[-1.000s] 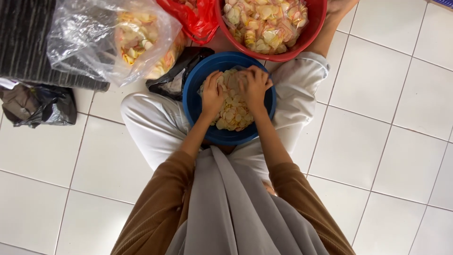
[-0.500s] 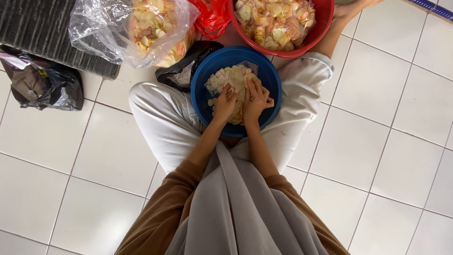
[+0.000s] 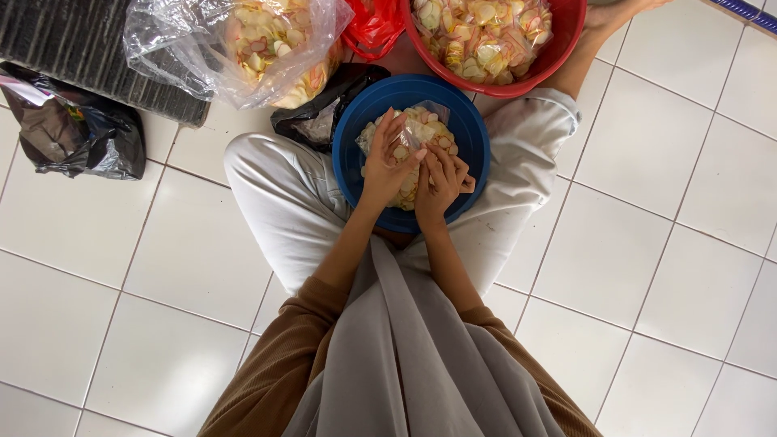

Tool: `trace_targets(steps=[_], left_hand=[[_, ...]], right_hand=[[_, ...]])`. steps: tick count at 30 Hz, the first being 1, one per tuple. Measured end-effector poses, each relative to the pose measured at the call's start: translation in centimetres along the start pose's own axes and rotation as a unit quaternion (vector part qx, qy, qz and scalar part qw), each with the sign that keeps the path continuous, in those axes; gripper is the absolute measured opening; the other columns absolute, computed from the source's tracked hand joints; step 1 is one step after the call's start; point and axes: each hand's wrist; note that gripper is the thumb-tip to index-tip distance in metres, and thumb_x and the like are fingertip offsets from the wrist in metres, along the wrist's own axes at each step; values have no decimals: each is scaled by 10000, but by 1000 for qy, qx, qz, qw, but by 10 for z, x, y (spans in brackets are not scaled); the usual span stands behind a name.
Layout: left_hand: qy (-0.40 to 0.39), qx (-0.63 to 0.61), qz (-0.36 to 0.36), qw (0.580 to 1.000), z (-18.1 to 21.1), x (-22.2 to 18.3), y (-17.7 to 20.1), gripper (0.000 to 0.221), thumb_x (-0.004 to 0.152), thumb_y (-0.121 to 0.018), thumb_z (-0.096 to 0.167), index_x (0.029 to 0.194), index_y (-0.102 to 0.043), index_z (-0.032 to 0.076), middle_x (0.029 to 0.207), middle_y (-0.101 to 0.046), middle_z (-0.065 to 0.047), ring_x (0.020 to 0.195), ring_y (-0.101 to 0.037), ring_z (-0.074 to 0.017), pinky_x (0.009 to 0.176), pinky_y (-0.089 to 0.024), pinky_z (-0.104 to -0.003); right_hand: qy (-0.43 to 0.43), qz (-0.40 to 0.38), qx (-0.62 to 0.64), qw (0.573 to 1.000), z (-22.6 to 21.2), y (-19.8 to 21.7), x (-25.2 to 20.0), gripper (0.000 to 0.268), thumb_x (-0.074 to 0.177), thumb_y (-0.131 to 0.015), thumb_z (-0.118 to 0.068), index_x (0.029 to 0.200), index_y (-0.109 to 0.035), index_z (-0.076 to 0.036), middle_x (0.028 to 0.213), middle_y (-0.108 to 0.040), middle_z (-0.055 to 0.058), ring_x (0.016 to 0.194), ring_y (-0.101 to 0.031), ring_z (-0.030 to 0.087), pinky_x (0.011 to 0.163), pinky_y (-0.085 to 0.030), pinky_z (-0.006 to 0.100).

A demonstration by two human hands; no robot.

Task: Sorting and transferring food items from a bowl into plastic bags and other containers while sitting on the floor.

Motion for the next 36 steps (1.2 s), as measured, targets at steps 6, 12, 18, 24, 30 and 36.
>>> trace_targets(steps=[6, 12, 18, 24, 30, 36], left_hand=[[-21, -3, 51, 998, -8, -1, -4, 830, 992, -795, 79, 1636, -272, 106, 1527, -493, -178, 1448, -409, -468, 1175, -351, -639], [-94, 147, 87, 981, 5, 3, -1, 909, 942, -837, 58, 1638, -255, 109, 1497, -555, -97, 1447, -462, -376, 1206, -367, -553], [-178, 268, 41, 946, 6, -1, 2, 862, 945, -788, -19, 1626, -264, 49, 1494, -550, -97, 1428, -497, -327, 1175, -429, -480], [-215, 285, 17, 934, -17, -7, -3, 801, 945, -747, -56, 1598, -287, -11, 1460, -583, -131, 1352, -570, -320, 1135, -467, -470], [-175, 229, 24, 957, -27, -21, -5, 729, 961, -644, -99, 1606, -324, 19, 1499, -539, -135, 1390, -516, -319, 1167, -411, -485], [-137, 185, 61, 971, -31, -32, -7, 663, 976, -620, -95, 1582, -371, 5, 1411, -596, -147, 1333, -547, -311, 1162, -397, -486]], right_hand=[[-14, -29, 4, 999, -7, -1, 1, 220, 926, -750, 12, 1118, -798, -84, 1146, -748, 64, 969, -540, 232, 895, -393, 361], [-104, -73, 35, 991, -25, 9, 9, 226, 1068, -576, -155, 1273, -673, -160, 1242, -672, -18, 1059, -524, 167, 955, -247, 364], [1, -204, 27, 979, -48, 31, 65, 262, 979, -612, 16, 1137, -701, -173, 1068, -682, -29, 939, -522, 175, 889, -243, 362], [-44, -353, -50, 933, -98, 52, 110, 134, 1045, -644, -134, 1125, -694, -39, 739, -702, 133, 679, -635, 253, 758, -412, 351], [-48, -400, -152, 903, -39, 37, 48, 314, 854, -772, -41, 1127, -660, -148, 755, -699, 30, 860, -580, 226, 892, -288, 411], [-67, -332, -163, 927, -57, 39, 43, 135, 931, -756, -104, 1016, -701, -193, 669, -653, -28, 822, -550, 161, 860, -271, 372]])
Point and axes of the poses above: each hand's wrist, its own x-axis towards the middle knuckle, its own y-axis out of the back of the hand, z = x × y
